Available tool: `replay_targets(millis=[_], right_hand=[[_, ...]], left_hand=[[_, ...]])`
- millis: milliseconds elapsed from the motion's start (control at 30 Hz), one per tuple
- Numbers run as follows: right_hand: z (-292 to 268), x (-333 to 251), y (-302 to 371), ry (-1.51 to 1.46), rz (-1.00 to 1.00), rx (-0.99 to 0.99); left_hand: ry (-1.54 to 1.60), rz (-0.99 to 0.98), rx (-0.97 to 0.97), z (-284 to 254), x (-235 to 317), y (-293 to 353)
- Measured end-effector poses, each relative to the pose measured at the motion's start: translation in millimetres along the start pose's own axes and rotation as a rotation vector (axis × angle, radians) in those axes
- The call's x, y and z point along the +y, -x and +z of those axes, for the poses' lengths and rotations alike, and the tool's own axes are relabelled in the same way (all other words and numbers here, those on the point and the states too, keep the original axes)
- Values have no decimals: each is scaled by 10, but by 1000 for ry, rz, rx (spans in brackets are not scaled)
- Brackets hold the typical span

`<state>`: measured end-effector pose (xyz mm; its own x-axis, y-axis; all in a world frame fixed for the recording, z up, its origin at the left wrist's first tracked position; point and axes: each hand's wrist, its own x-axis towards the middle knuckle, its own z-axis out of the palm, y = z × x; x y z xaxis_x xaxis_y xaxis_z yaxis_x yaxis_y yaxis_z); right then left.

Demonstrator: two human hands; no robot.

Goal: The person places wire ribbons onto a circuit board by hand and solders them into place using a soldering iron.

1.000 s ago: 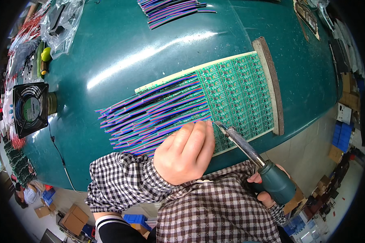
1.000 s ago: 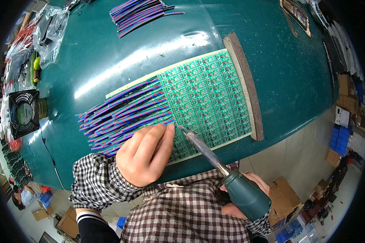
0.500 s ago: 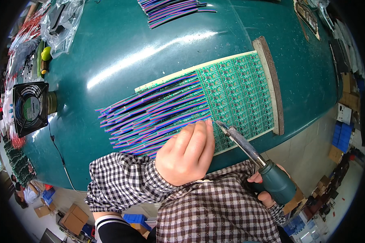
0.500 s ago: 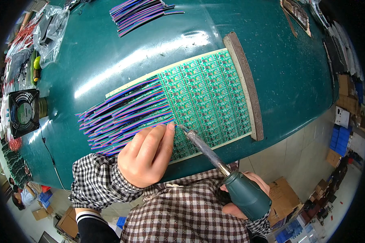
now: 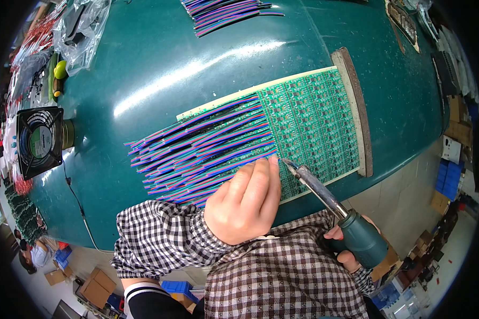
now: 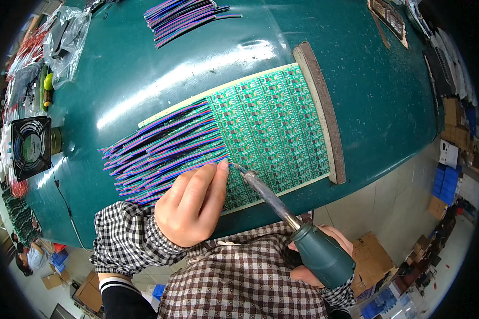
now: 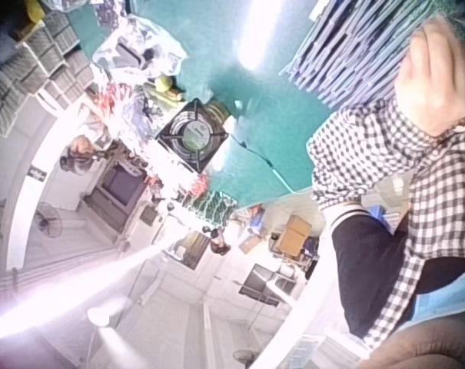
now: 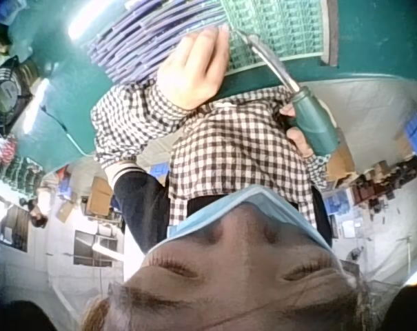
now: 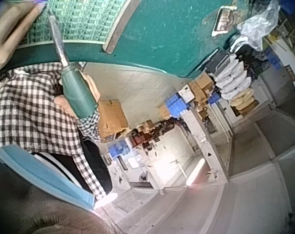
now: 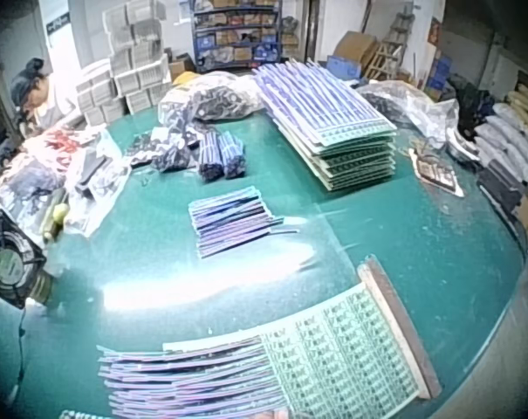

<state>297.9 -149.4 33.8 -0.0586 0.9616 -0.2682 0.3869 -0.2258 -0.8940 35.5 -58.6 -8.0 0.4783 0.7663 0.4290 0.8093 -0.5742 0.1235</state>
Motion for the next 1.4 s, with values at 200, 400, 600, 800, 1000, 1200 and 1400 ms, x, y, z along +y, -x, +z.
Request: replay_targets(millis=[200, 400, 600, 800, 1000, 1200, 1400], right_hand=[[1, 0, -15, -8, 8, -1], [-6, -9, -4, -4, 31, -12], [-18, -9, 10, -1, 23, -8], [-4, 41, 4, -60, -22, 18], [-71, 347, 141, -394, 67, -66], [41, 340, -82, -926, 9, 70], [-94, 338, -218, -884, -104, 155]], left_hand=[[-8, 10, 0, 3, -2, -10], [-4, 5, -23, -24, 9, -9], [-4, 7, -18, -3, 15, 7], [-13, 14, -22, -19, -8, -9], [16, -2, -24, -36, -3, -69], [83, -49, -120, -163, 8, -67], [396, -87, -56, -618, -491, -604]])
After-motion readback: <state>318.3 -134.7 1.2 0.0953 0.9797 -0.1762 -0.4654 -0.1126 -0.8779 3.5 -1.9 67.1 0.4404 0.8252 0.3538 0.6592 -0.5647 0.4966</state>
